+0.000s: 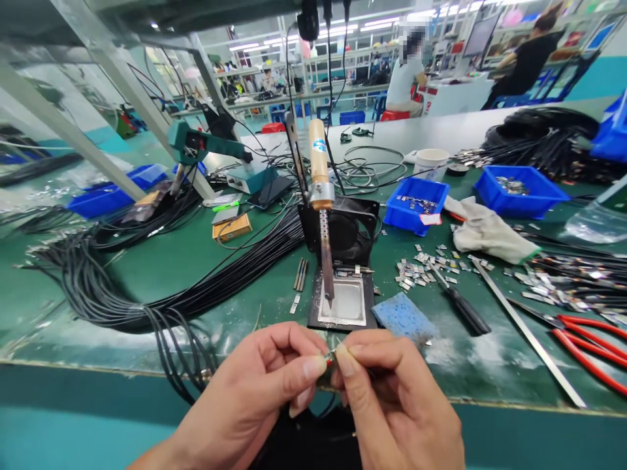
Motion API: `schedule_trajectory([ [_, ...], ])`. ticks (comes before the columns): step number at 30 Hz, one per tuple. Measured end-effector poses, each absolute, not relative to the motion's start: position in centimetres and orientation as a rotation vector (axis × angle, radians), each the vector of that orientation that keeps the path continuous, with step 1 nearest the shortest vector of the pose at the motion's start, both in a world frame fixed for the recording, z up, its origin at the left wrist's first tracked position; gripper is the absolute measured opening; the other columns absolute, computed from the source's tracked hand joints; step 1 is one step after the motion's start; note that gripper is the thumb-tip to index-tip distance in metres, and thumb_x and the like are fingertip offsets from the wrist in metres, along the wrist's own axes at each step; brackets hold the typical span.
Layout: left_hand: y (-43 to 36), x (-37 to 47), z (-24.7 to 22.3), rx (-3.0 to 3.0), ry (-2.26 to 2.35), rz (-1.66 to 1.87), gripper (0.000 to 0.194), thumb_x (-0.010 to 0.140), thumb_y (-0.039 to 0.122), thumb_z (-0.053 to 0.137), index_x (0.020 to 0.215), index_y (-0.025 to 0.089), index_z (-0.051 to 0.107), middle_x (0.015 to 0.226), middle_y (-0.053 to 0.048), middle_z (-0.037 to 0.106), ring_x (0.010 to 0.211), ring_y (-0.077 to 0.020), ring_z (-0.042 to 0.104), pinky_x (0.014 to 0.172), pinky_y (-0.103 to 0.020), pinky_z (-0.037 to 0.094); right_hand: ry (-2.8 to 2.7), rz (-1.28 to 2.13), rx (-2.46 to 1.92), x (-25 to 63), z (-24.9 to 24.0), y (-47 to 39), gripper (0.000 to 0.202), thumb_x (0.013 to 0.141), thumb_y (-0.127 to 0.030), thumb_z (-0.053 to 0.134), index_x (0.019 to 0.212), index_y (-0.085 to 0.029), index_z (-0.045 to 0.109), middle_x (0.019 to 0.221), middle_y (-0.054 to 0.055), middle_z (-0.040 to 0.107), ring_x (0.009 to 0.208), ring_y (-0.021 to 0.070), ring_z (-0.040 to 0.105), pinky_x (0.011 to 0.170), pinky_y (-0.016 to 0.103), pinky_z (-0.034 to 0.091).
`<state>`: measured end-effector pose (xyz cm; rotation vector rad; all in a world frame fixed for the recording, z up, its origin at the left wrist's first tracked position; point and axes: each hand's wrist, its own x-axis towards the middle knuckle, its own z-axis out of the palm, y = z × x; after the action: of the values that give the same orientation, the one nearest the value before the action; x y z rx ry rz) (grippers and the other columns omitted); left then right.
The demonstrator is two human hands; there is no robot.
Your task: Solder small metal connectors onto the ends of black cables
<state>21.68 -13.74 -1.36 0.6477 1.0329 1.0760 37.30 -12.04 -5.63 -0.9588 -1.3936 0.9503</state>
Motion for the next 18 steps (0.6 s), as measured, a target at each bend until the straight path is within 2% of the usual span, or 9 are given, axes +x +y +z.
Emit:
schedule_trajectory([
  [18,-15.5,22.3,-1.1,0.642,1.065,1.074,0.026,0.083,0.032,0.082,0.081,0.013,0.064,0.062,0.001,0.059,0.056,-0.0086,0.044,0.056,-0.023,0.034,-1.334,1.047,-1.083,37.4,-5.4,-14.1,0.01,0.091,-0.031,0.072,0.085,-0.025,0.068,0.073,-0.001,0.071,0.054,0.0102,0.066,0.049,0.015,0.056],
])
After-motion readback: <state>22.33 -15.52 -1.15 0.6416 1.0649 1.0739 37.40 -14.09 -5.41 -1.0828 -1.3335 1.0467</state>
